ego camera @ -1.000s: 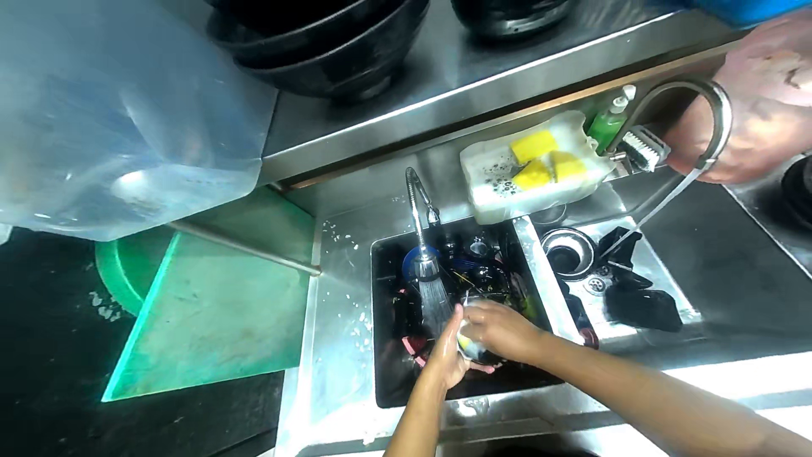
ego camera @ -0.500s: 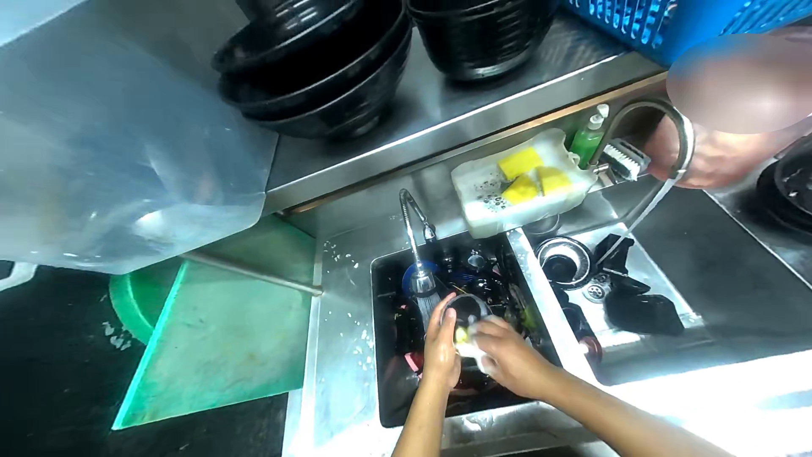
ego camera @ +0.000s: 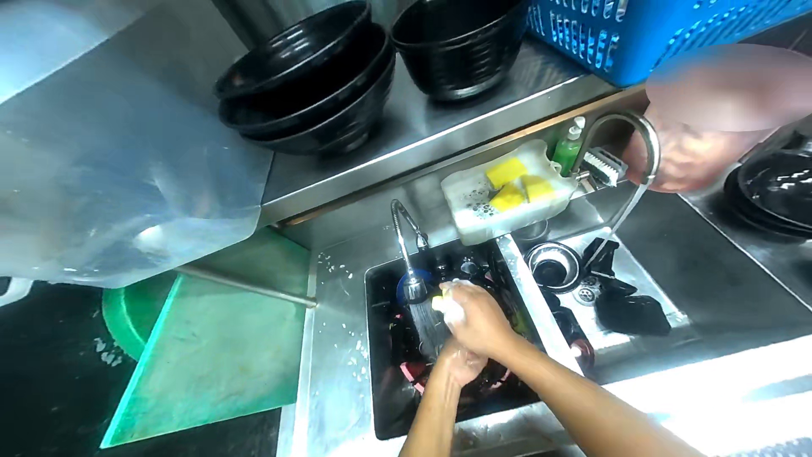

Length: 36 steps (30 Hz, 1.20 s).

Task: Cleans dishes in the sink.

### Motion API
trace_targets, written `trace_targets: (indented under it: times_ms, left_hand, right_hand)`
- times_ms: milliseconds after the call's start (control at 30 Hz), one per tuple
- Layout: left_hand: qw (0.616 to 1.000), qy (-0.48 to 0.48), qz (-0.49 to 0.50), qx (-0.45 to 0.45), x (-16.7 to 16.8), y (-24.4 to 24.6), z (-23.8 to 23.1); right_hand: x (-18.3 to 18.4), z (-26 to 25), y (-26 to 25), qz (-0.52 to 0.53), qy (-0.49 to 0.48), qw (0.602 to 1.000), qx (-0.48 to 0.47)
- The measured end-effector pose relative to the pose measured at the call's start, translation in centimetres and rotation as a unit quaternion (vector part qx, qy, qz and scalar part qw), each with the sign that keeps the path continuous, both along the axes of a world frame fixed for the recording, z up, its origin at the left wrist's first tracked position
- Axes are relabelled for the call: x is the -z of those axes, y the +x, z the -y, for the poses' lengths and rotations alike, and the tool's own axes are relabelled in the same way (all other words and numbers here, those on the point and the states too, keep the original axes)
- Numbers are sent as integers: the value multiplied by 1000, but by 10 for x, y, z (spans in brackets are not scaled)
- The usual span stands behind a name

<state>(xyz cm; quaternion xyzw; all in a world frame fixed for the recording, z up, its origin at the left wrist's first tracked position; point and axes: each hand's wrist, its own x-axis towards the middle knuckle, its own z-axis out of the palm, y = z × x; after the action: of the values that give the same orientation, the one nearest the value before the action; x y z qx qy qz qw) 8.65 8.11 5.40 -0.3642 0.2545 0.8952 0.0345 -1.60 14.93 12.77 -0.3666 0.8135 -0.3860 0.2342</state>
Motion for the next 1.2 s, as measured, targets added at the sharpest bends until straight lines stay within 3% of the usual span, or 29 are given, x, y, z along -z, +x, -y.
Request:
trace_targets:
  times_ms: [67,167,233,333,400,467,567,667,767,867,933,1000,1100,1167,1200]
  left_hand:
    - [996,-21,-33,80,4,5,12]
    - [996,-33,28,81,-1,16,7]
    - [997,-8,58,58,10,19,-1]
    - [994,99,-9,49,52,32,-7]
    - [992,114,-36,32,69,33,-10]
    - [997,64,31,-28,70,29,-17]
    - [963,-151,212,-73,60,5,-25]
    - [886,-392,248,20,67,-11,-20]
    - [880,-418,129,186,69,-13,-2]
    - [870,-418,99,244,97,-5,23]
    - [811,-473,181,292,124,6,38]
    - [743,-488,265,373,143,16,41]
    - [693,-497,316,415,168,18,28]
    - [688,-492,341,411,183,8,15]
    - [687,-486,356,406,186,0,11]
  right_hand:
    - [-1,5,-17,153,-37,986,47]
    - [17,1,-29,383,-99,918,23]
    - [42,-2,-29,462,-120,878,28]
    - [72,-10,-9,535,-127,822,148]
    - [84,-13,9,507,-153,816,231]
    - [94,-19,24,478,-150,822,270]
    - [108,-34,30,432,-116,861,244]
    - [110,-52,9,312,-33,931,185]
    - [120,-77,-22,193,15,958,211]
    - [142,-117,-50,159,-25,916,369]
    - [156,-139,-69,155,-55,857,489]
    - [179,-160,-82,164,-17,796,583]
    - [229,-188,-79,189,160,740,625]
    - [264,-206,-74,205,377,745,510]
    - [278,-210,-73,218,425,741,472]
